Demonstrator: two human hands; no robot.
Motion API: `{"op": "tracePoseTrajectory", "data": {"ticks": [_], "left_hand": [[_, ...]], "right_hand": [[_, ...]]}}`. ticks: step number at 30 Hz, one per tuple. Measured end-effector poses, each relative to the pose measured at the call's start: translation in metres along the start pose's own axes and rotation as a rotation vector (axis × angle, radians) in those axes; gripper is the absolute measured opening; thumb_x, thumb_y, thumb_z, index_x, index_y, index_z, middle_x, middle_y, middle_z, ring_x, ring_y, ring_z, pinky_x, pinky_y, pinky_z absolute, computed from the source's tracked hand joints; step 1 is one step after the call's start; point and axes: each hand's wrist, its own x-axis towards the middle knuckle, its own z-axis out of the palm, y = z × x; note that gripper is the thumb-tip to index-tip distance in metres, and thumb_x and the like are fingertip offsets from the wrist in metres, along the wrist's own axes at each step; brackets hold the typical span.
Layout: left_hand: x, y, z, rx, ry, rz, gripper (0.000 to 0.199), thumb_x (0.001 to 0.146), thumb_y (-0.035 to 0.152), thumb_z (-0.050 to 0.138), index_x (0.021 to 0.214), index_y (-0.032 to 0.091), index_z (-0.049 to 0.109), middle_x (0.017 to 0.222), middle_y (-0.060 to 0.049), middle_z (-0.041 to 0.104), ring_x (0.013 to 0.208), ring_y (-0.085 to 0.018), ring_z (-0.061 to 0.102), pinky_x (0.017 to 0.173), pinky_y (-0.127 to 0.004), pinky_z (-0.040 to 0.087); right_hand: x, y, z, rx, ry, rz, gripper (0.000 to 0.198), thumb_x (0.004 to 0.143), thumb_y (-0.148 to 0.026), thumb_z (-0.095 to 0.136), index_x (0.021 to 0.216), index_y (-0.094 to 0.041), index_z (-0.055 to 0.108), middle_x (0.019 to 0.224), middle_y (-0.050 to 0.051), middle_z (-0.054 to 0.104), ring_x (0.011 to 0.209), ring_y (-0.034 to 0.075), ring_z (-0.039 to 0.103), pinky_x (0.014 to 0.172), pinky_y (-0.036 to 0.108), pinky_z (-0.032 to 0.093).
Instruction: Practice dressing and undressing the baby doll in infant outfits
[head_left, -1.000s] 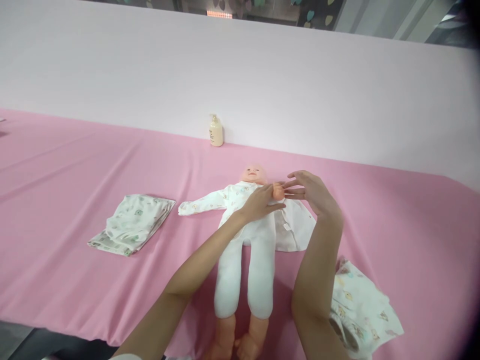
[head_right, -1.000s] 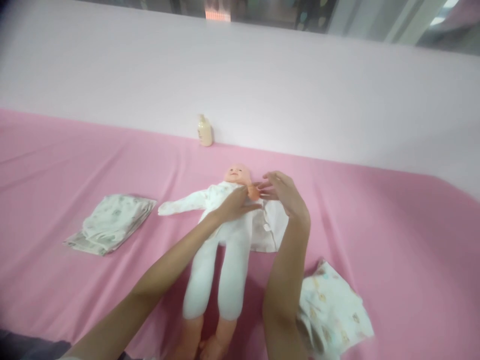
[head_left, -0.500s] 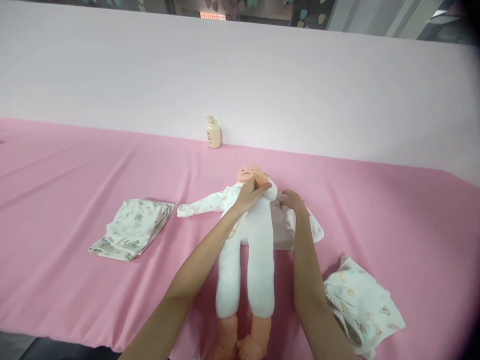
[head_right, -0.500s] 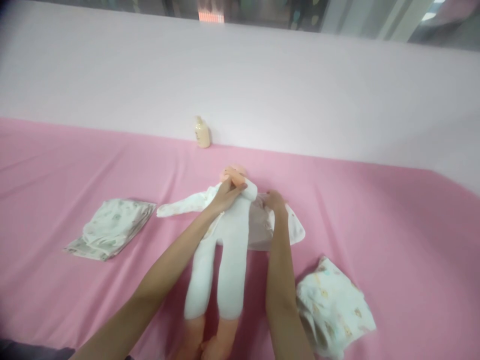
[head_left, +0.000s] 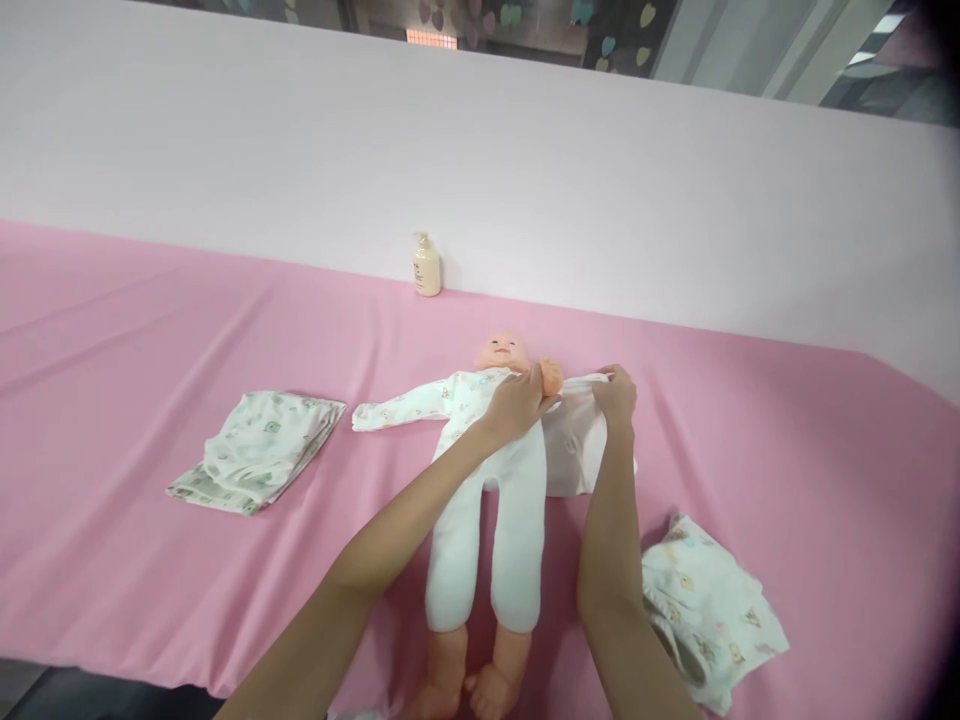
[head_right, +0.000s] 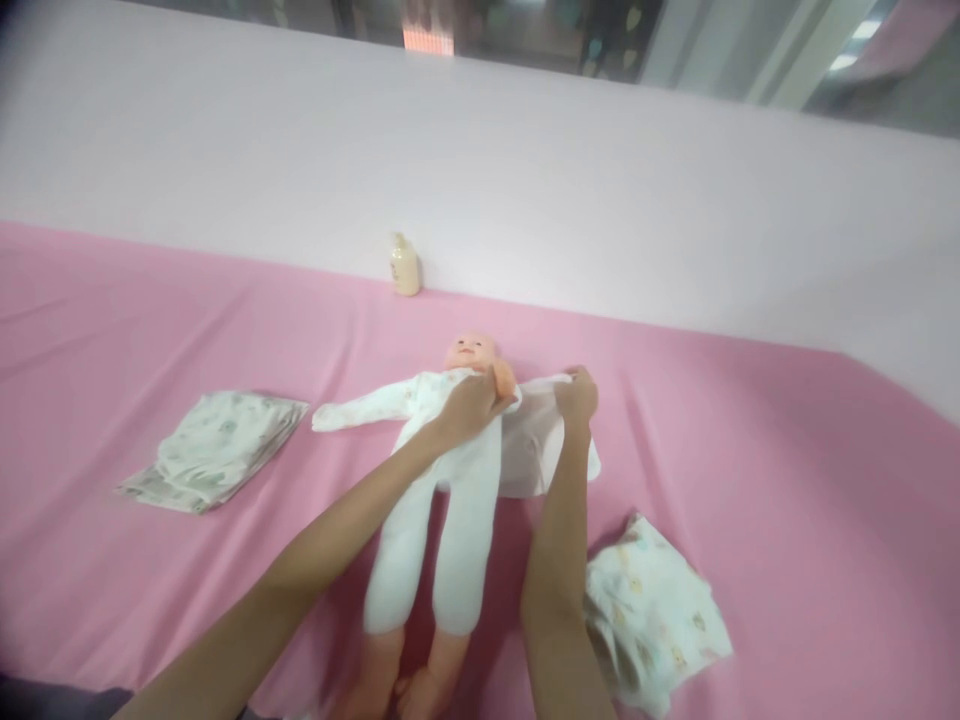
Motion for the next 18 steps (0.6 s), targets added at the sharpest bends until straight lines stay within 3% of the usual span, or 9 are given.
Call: {"op": "tracePoseTrajectory", "data": {"ticks": [5,11,14,18], "left_hand": [[0.012,0.015,-0.012,0.164,-0.094,0.086,0.035,0.094,0.038,0.038,0.114,0.010,0.045,0.098,-0.014,0.061,0.089,-0.026,0.062,0.074,-0.033,0.042],[0.007,0.032,-0.036,0.166,-0.244,0.039,0.039,0.094,0.031,0.037,0.126,0.011,0.043,0.103,-0.018,0.056,0.084,-0.029,0.062,0.069,-0.037,0.042],[0.011,0.037,-0.032,0.131,-0.312,0.005,0.046,0.086,0.019,0.049,0.131,0.014,0.041,0.106,-0.018,0.055,0.092,-0.030,0.060,0.070,-0.036,0.044],[0.029,0.034,-0.011,-0.016,-0.402,-0.019,0.072,0.066,0.002,0.064,0.133,0.016,0.042,0.118,-0.019,0.052,0.113,-0.036,0.050,0.080,-0.039,0.045]], "right_hand": [[-0.011,-0.035,-0.028,0.232,0.250,-0.191,0.028,0.064,-0.019,0.047,0.088,-0.021,0.060,0.076,0.002,0.065,0.069,0.018,0.059,0.062,0.026,0.042],[-0.028,-0.052,-0.051,0.392,0.263,-0.270,0.027,0.062,-0.019,0.047,0.087,-0.019,0.059,0.071,0.002,0.063,0.065,0.017,0.060,0.059,0.026,0.045],[-0.032,-0.054,-0.056,0.347,0.273,-0.324,0.029,0.063,-0.018,0.045,0.088,-0.020,0.060,0.073,0.002,0.065,0.066,0.018,0.060,0.060,0.026,0.046],[-0.034,-0.056,-0.060,0.218,0.315,-0.428,0.030,0.062,-0.016,0.045,0.086,-0.020,0.063,0.076,0.002,0.068,0.069,0.019,0.061,0.064,0.029,0.045]]}}
